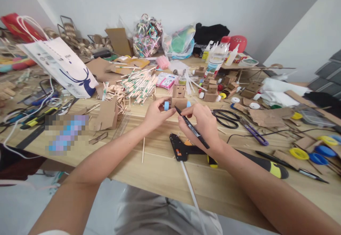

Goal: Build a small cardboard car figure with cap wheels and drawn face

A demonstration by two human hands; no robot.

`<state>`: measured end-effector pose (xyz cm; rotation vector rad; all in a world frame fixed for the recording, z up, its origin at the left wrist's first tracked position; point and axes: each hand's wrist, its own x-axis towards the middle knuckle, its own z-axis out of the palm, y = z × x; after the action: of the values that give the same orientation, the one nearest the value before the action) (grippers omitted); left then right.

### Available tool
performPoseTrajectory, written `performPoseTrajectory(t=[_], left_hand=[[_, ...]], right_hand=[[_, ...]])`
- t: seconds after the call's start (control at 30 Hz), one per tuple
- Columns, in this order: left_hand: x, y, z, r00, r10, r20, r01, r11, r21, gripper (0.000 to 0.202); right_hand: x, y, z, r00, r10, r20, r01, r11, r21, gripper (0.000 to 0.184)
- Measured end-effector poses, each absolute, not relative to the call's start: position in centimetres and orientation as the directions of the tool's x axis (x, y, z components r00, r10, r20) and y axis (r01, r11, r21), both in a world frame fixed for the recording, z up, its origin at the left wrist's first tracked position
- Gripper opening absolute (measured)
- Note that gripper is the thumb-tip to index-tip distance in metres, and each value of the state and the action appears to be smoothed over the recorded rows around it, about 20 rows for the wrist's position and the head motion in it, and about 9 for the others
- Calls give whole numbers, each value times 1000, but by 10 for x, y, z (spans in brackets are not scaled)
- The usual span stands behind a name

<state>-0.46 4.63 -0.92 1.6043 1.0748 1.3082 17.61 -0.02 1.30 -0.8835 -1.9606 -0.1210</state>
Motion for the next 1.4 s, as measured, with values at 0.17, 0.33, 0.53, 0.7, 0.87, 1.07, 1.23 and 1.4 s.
performPoseTrajectory(t=[0.17, 0.33, 0.53, 0.7, 0.87, 1.07, 1.23, 1.4], left_hand=[[-3, 47, -12, 94, 940, 327, 127, -337, 933, 43], [-2, 48, -13, 101, 935, 339, 111, -349, 931, 43], [-4, 46, -10, 127, 935, 332, 94, -345, 934, 42], [-4, 45, -10, 132, 934, 331, 79, -343, 936, 46], [-3, 44, -9, 117, 932, 342, 41, -349, 936, 47], [-2, 43, -7, 79, 932, 355, 8, -356, 934, 45], [-2, 44, -7, 83, 929, 362, 0, -363, 932, 43], [-3, 44, -9, 97, 925, 367, -9, -368, 930, 43]], right_hand=[[174, -2, 14, -299, 526, 796, 625, 739, -253, 14], [173, -6, 19, -310, 499, 809, 593, 767, -245, 15], [176, -6, 22, -272, 560, 783, 643, 711, -285, 17], [175, -5, 22, -283, 524, 803, 636, 730, -252, 17], [175, -4, 20, -286, 483, 828, 650, 732, -202, 18], [174, -2, 21, -283, 404, 870, 613, 774, -160, 20], [174, -3, 22, -276, 431, 859, 621, 762, -183, 19], [174, -3, 22, -269, 419, 867, 623, 763, -175, 18]])
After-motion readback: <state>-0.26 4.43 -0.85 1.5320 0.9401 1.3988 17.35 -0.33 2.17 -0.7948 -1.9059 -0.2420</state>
